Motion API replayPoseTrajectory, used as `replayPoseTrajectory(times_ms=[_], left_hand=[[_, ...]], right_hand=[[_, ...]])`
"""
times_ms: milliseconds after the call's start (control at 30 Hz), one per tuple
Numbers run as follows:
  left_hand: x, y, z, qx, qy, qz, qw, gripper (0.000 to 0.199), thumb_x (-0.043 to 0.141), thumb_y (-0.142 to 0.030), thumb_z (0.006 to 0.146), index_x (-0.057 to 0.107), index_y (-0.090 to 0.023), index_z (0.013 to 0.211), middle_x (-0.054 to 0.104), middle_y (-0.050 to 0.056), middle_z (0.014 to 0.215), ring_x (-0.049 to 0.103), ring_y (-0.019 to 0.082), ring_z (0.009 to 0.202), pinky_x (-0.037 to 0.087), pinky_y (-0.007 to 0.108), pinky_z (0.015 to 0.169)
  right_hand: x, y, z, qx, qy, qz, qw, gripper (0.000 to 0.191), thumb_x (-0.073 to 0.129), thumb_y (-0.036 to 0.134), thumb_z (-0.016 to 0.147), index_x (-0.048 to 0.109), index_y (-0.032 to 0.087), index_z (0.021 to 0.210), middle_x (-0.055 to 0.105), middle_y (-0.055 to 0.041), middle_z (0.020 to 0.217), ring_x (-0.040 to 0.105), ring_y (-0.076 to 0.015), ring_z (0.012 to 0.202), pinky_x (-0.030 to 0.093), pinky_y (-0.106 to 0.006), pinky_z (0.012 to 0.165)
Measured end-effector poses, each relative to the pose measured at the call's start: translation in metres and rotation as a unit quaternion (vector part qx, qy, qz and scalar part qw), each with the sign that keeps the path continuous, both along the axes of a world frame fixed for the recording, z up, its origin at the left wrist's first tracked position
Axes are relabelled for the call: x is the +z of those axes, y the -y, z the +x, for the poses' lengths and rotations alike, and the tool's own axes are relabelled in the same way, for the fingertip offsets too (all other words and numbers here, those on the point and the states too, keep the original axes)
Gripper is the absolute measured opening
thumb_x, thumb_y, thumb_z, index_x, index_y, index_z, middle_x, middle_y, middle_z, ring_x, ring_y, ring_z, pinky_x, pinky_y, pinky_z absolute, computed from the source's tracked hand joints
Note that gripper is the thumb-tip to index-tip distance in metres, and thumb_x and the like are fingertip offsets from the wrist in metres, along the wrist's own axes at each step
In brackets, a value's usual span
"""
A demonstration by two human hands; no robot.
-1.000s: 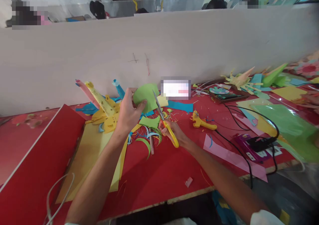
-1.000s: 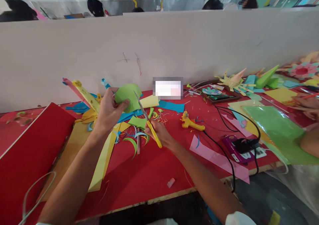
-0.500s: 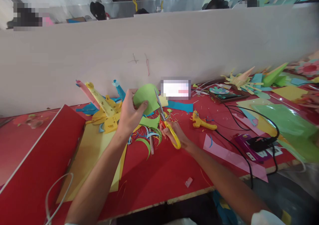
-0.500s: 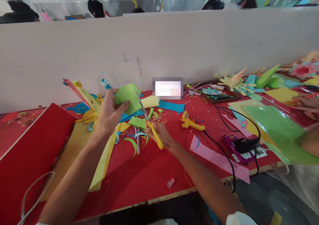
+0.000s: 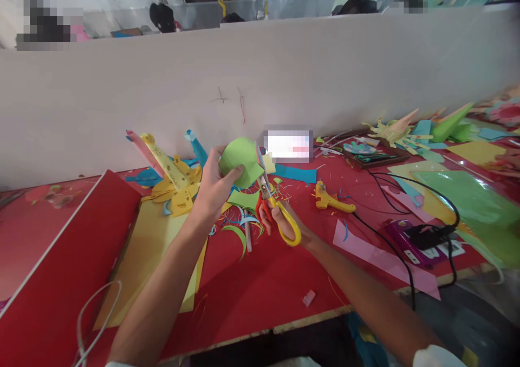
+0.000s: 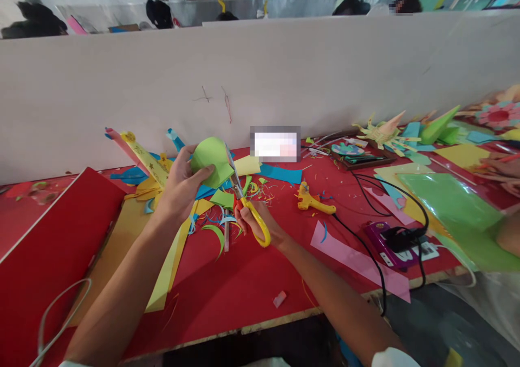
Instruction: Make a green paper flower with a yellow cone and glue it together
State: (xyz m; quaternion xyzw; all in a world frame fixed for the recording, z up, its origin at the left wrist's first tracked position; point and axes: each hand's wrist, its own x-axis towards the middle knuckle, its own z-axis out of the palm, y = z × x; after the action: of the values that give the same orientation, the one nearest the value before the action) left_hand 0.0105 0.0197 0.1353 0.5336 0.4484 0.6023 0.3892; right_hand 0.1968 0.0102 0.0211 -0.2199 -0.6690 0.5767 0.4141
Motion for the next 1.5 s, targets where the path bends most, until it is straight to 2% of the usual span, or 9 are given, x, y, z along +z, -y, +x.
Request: replayPoseTrajectory(times_ms=[267, 400, 567, 767, 967, 1167, 1333, 1500], left_hand=[[0.002, 0.001, 0.000, -0.012, 0.011, -0.006, 1.000, 0.046, 0.078, -0.024, 0.081, 0.059, -0.022, 0.123, 0.069, 0.002, 0.094, 0.066, 0.014, 0.079, 0.056, 0.025, 0.067], [0.004, 0.002, -0.001, -0.022, 0.021, -0.015, 0.999, 0.054, 0.080, -0.023, 0.080, 0.058, -0.022, 0.130, 0.070, 0.003, 0.096, 0.068, 0.015, 0.081, 0.059, 0.026, 0.070], [0.003, 0.000, -0.005, -0.025, 0.043, -0.031, 0.998, 0.051, 0.080, -0.021, 0.079, 0.061, -0.023, 0.126, 0.071, 0.004, 0.097, 0.069, 0.015, 0.080, 0.060, 0.026, 0.068], [-0.002, -0.002, -0.004, -0.027, 0.033, -0.031, 0.999, 0.048, 0.078, -0.022, 0.082, 0.062, -0.024, 0.128, 0.073, 0.006, 0.103, 0.072, 0.017, 0.083, 0.062, 0.027, 0.068], [0.000, 0.001, 0.000, -0.002, 0.002, -0.021, 1.000, 0.059, 0.085, -0.024, 0.078, 0.062, -0.023, 0.132, 0.075, 0.008, 0.117, 0.073, 0.019, 0.095, 0.064, 0.027, 0.076], [0.000, -0.002, -0.007, 0.012, -0.038, -0.002, 0.999, 0.040, 0.079, -0.044, 0.090, 0.066, -0.020, 0.119, 0.075, 0.005, 0.095, 0.071, 0.015, 0.077, 0.061, 0.024, 0.064], [-0.003, -0.005, -0.013, 0.045, -0.103, 0.036, 0.993, 0.034, 0.080, -0.040, 0.089, 0.069, -0.019, 0.114, 0.074, 0.005, 0.093, 0.069, 0.015, 0.076, 0.058, 0.023, 0.063], [-0.004, -0.005, -0.015, 0.053, -0.122, 0.048, 0.990, 0.033, 0.079, -0.039, 0.090, 0.069, -0.020, 0.115, 0.074, 0.005, 0.093, 0.069, 0.015, 0.077, 0.058, 0.024, 0.062]], right_hand=[[-0.006, -0.001, 0.000, 0.026, -0.035, -0.026, 0.999, 0.073, 0.043, 0.092, 0.094, 0.057, 0.022, 0.081, 0.052, 0.0045, 0.056, 0.048, -0.0116, 0.045, 0.042, -0.027, 0.049], [-0.006, -0.002, 0.000, 0.062, -0.047, -0.045, 0.996, 0.077, 0.039, 0.095, 0.093, 0.057, 0.021, 0.082, 0.052, 0.0045, 0.057, 0.049, -0.0114, 0.045, 0.043, -0.027, 0.049], [-0.003, -0.001, -0.002, 0.103, -0.071, -0.084, 0.989, 0.078, 0.040, 0.099, 0.089, 0.052, 0.023, 0.079, 0.051, 0.0052, 0.055, 0.046, -0.0111, 0.043, 0.044, -0.027, 0.045], [-0.007, -0.002, 0.000, 0.069, -0.036, -0.056, 0.995, 0.078, 0.040, 0.097, 0.090, 0.055, 0.022, 0.079, 0.052, 0.0045, 0.056, 0.049, -0.0111, 0.046, 0.042, -0.026, 0.049], [-0.010, -0.002, 0.000, 0.043, -0.049, -0.065, 0.996, 0.076, 0.043, 0.096, 0.091, 0.055, 0.022, 0.080, 0.051, 0.0051, 0.056, 0.046, -0.0109, 0.045, 0.042, -0.026, 0.047], [-0.005, 0.001, 0.002, 0.033, -0.018, -0.019, 0.999, 0.074, 0.042, 0.093, 0.094, 0.054, 0.022, 0.076, 0.050, 0.0046, 0.054, 0.047, -0.0112, 0.047, 0.040, -0.026, 0.050], [-0.002, 0.002, 0.001, 0.032, -0.005, -0.017, 0.999, 0.077, 0.040, 0.096, 0.092, 0.055, 0.022, 0.079, 0.048, 0.0049, 0.054, 0.046, -0.0124, 0.048, 0.040, -0.027, 0.051], [-0.012, -0.001, 0.000, 0.065, -0.007, -0.036, 0.997, 0.080, 0.040, 0.099, 0.089, 0.059, 0.022, 0.095, 0.043, 0.0079, 0.058, 0.038, -0.0122, 0.051, 0.039, -0.029, 0.055]])
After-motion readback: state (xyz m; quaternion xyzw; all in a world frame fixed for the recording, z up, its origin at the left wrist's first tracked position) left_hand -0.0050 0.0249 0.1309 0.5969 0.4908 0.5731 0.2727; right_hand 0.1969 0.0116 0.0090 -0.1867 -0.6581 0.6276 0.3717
